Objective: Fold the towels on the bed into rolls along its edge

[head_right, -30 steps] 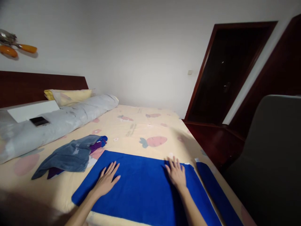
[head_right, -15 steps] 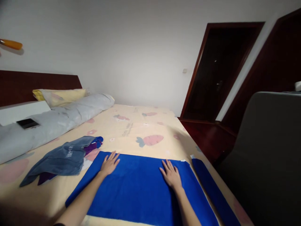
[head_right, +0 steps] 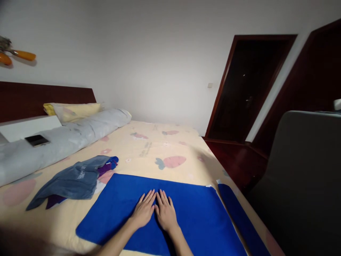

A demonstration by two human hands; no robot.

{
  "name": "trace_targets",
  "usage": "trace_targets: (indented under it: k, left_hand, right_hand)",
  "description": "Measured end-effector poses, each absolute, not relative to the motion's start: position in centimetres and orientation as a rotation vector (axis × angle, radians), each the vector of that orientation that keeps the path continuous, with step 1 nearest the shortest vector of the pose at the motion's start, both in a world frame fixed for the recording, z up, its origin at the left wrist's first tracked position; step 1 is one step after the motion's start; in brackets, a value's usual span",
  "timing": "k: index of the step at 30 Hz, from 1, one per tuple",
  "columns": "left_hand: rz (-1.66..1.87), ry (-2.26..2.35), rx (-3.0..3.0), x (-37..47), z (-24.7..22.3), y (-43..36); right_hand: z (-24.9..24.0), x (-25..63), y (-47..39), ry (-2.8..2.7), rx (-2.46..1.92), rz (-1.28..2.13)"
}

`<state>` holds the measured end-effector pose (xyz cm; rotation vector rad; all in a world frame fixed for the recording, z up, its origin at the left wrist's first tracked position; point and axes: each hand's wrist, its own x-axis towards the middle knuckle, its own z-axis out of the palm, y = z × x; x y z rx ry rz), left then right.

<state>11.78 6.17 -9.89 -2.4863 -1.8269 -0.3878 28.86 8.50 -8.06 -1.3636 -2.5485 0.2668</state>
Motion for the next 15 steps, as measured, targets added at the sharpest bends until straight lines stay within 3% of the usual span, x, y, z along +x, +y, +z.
trace_targets:
  k: [3, 11, 15]
  left_hand:
    - [-0.359, -1.895, -2.472, 9.0, -9.9, 3.7]
    - [-0.213, -2.391, -1.959, -6.1, -10.1, -4.7]
    - [-0.168, -2.461, -1.777, -7.5, -10.2, -6.4]
  right_hand:
    - [-9.1, 32.6, 7.4, -2.51, -1.471, 0.239]
    - [-14.0, 53.6, 6.9, -2.203, -1.851, 0.122]
    - [-14.8, 56.3, 6.3, -2.114, -1.809, 0.112]
